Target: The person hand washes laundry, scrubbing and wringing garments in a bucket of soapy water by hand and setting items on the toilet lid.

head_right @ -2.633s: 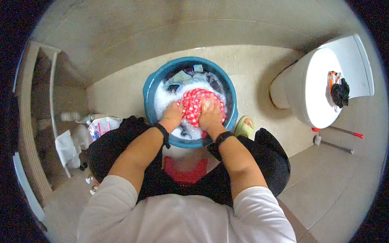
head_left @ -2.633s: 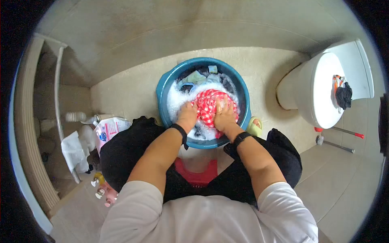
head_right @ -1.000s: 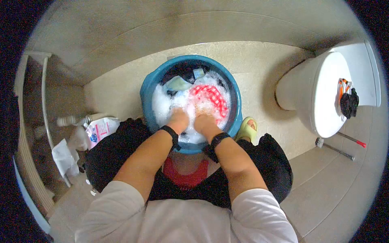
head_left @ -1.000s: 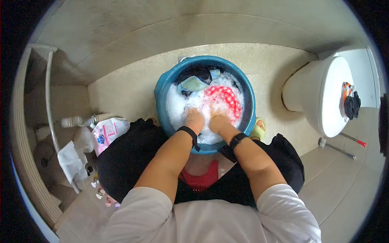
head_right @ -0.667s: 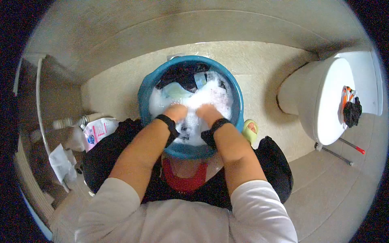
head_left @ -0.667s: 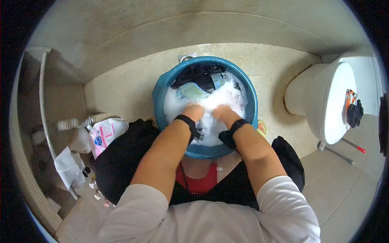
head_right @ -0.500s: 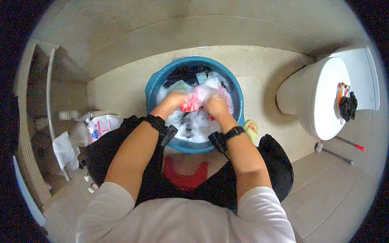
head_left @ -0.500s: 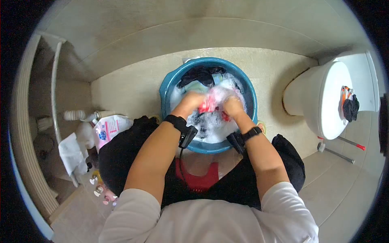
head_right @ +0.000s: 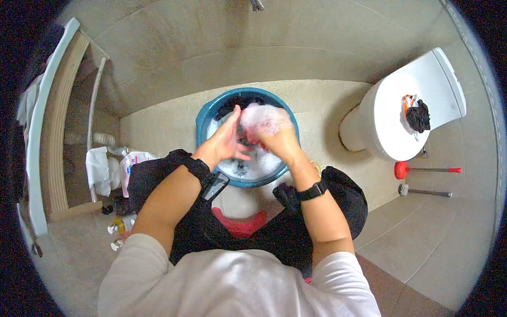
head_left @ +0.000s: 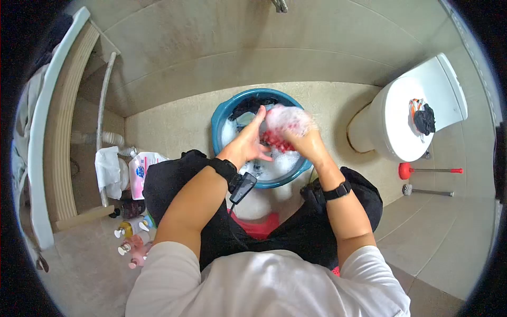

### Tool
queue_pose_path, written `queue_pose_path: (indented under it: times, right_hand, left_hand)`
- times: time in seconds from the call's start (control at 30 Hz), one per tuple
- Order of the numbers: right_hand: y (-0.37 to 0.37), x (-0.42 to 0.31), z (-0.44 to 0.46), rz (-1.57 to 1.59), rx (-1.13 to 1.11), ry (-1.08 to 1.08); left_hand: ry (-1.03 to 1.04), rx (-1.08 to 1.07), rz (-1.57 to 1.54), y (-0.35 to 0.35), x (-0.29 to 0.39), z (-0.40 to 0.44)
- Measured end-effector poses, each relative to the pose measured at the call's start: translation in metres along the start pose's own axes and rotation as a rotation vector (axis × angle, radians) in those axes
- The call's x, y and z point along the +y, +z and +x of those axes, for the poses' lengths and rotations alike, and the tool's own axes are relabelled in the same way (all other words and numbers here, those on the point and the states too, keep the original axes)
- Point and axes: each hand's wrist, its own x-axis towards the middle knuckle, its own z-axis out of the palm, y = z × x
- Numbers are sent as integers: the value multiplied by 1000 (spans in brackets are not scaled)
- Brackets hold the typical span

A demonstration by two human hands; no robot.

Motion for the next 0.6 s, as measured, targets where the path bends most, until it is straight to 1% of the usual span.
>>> queue_pose_path:
  times: [0.03,0.07,0.1,0.13,0.17,0.2,0.23,0.3,0.33,0.37,0.4,0.43,0.47,0.5,0.53,0.57,0.6]
  right_hand:
    - [3,11,4,-203,-104,-181]
    - [13,11,-1,-314,11,-351]
    - [23,10,-8,-422,125,-518]
    - [26,2,-12,-459,56,-443]
    - [32,8,-12,-465,50,-446]
    - [43,22,-11,-475,136,-427]
    - [51,22,-9,-483,222,-407]
    - [56,30,0,-469,216,-399]
    - [58,46,6,-540,199,-348]
    - [62,61,12,-610,177,-299]
    - [70,81,18,-527,317,-298]
    - [73,82,20,-525,296,-294]
    - [72,80,25,-381,332,-157]
    - [74,81,26,-239,366,-10]
    - [76,88,28,-118,436,121]
    - [76,108,31,-120,431,125]
    - [74,133,35,88,452,242]
  left_hand:
    - [-110,-178,-175,-1,0,-5]
    - [-75,-438,-310,0,0,-7]
    - [-72,-439,-315,1,-1,-2]
    - [74,-382,-282,-1,-5,14]
    - [223,-325,-249,-6,-5,32]
    - [87,-833,-394,-22,-8,61]
    - [88,-835,-401,-25,-10,69]
    - [530,-663,140,-26,-18,85]
    - [734,-548,409,-25,-23,91]
    - [927,-409,678,-25,-28,97]
    - [1108,-251,948,-27,-32,105]
    - [1266,-73,1221,-33,-40,115]
    - [1195,-179,1077,-49,-49,149]
    - [1184,-166,1065,-48,-54,144]
    - [891,-194,503,-39,-53,129]
    - [571,-211,-41,-28,-53,113]
    - [227,-213,-563,-20,-51,100]
